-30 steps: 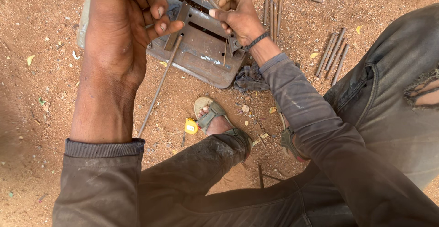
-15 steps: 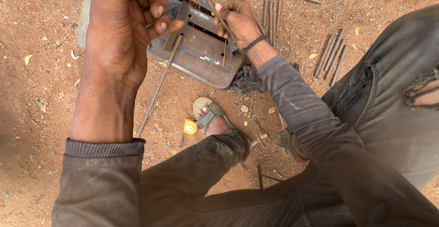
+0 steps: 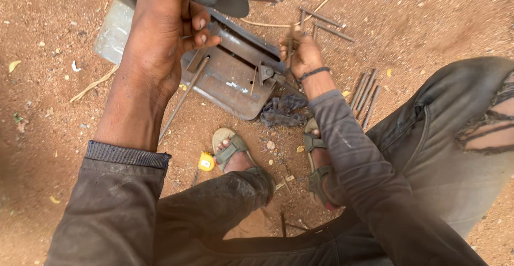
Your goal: The person places small metal rods into a power saw clamp and lowers the blade to cut them, repeating the process with multiple pieces.
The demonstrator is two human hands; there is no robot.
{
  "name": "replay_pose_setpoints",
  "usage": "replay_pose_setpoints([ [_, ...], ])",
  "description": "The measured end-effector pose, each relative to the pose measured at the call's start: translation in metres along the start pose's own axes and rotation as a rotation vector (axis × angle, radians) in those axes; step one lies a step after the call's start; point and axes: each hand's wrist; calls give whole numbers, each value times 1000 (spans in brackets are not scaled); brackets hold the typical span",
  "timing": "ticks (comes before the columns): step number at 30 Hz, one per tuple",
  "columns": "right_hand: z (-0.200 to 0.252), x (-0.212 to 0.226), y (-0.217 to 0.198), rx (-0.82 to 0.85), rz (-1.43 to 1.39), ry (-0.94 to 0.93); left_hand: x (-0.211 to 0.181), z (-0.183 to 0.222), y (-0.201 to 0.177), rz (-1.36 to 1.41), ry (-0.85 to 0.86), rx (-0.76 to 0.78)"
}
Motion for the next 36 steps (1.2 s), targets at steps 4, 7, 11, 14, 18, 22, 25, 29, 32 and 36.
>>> replay_pose_setpoints([
  [4, 33, 64, -12, 160, -143, -479, -3, -1, 3, -25, -22, -35],
  [7, 61, 116, -16, 233, 15, -645, -7, 0, 5, -22, -50, -67],
  [11, 82, 138, -30, 297, 50, -412, -11, -2, 13, -33, -28, -73],
  [14, 66, 108, -28, 318, 129, -401, -6, 1, 9, -21, -8, -72],
  [18, 55, 75, -25, 301, 170, -271, 1, 0, 5, -39, 1, -74],
  [22, 56, 60, 4, 165, 724, -318, 4, 1, 5, -51, 49, -72],
  [25, 58, 48, 14, 177, 794, -297, 8, -1, 6, -1, 50, -49],
  [29, 49, 33, 23, 211, 804, -392, 13, -5, 8, 146, 45, -64],
  [32, 39, 21, 32, 165, 798, -432, 18, -7, 12, 211, 65, -93],
  [36, 34, 8, 45, 114, 809, -541, 23, -8, 16, 287, 117, -61],
])
Point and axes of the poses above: each hand's wrist, its own z-axis away from the middle knuckle, its own y-axis out of the palm, x = y × z, and after that the axes turned 7 degrees about z, right-handed
